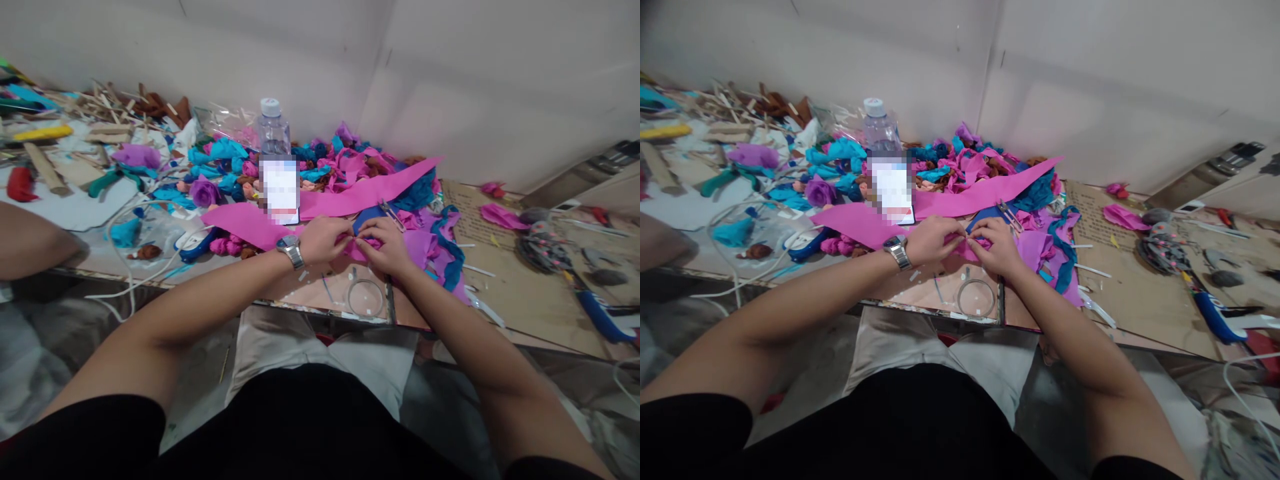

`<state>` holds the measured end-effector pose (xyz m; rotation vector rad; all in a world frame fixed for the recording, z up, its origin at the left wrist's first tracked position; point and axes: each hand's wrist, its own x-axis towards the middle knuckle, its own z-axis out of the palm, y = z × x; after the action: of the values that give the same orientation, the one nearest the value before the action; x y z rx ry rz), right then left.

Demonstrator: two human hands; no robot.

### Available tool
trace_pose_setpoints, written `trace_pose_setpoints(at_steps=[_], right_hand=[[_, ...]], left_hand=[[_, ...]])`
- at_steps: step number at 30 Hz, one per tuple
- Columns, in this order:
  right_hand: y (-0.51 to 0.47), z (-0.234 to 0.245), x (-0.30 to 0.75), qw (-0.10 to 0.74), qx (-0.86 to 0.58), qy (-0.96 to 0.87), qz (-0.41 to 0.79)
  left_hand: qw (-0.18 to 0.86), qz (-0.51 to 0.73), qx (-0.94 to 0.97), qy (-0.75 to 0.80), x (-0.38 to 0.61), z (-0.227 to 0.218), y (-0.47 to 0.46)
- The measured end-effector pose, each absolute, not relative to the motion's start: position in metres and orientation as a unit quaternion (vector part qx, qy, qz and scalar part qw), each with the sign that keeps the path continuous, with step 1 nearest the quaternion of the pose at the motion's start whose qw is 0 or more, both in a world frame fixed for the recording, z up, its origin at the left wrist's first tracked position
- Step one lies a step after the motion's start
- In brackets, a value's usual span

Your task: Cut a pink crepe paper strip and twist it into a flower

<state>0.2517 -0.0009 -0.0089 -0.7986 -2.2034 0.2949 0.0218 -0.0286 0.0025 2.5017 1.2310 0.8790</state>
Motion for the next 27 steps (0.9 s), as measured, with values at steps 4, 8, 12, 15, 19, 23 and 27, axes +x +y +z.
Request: trace_pose_setpoints(at_steps=[4, 8, 12, 15, 19, 23, 27], right_hand=[[-0.0016, -0.0077, 0.2519, 0.373, -0.301, -0.864, 0.152], [-0.0030, -0.0061, 0.2516, 0.370, -0.303, -0.859, 0.182], [-0.0032, -0.0053, 0.2520, 0.375, -0.314, -0.847, 0.209], [-0.0016, -0.0056, 0.2534, 0.378, -0.320, -0.836, 0.235], [0.0012, -0.0065, 0.2550, 0.395, -0.316, -0.819, 0.272], [0.0018, -0.0069, 0.2548, 0.402, -0.316, -0.813, 0.277], [0.0016, -0.0067, 0.2545, 0.399, -0.317, -0.818, 0.268]], left_hand=[[0.117, 0.291, 0.853, 0.417, 0.0232, 0.0033, -0.0298], [0.123, 0.297, 0.853, 0.410, 0.0234, 0.0022, -0.0289], [0.131, 0.306, 0.849, 0.409, 0.0227, 0.0017, -0.0282], [0.132, 0.313, 0.847, 0.409, 0.0224, 0.0023, -0.0287], [0.132, 0.322, 0.843, 0.411, 0.0227, 0.0021, -0.0291], [0.125, 0.323, 0.844, 0.410, 0.0234, 0.0010, -0.0286], [0.122, 0.323, 0.844, 0.411, 0.0235, 0.0011, -0.0286]])
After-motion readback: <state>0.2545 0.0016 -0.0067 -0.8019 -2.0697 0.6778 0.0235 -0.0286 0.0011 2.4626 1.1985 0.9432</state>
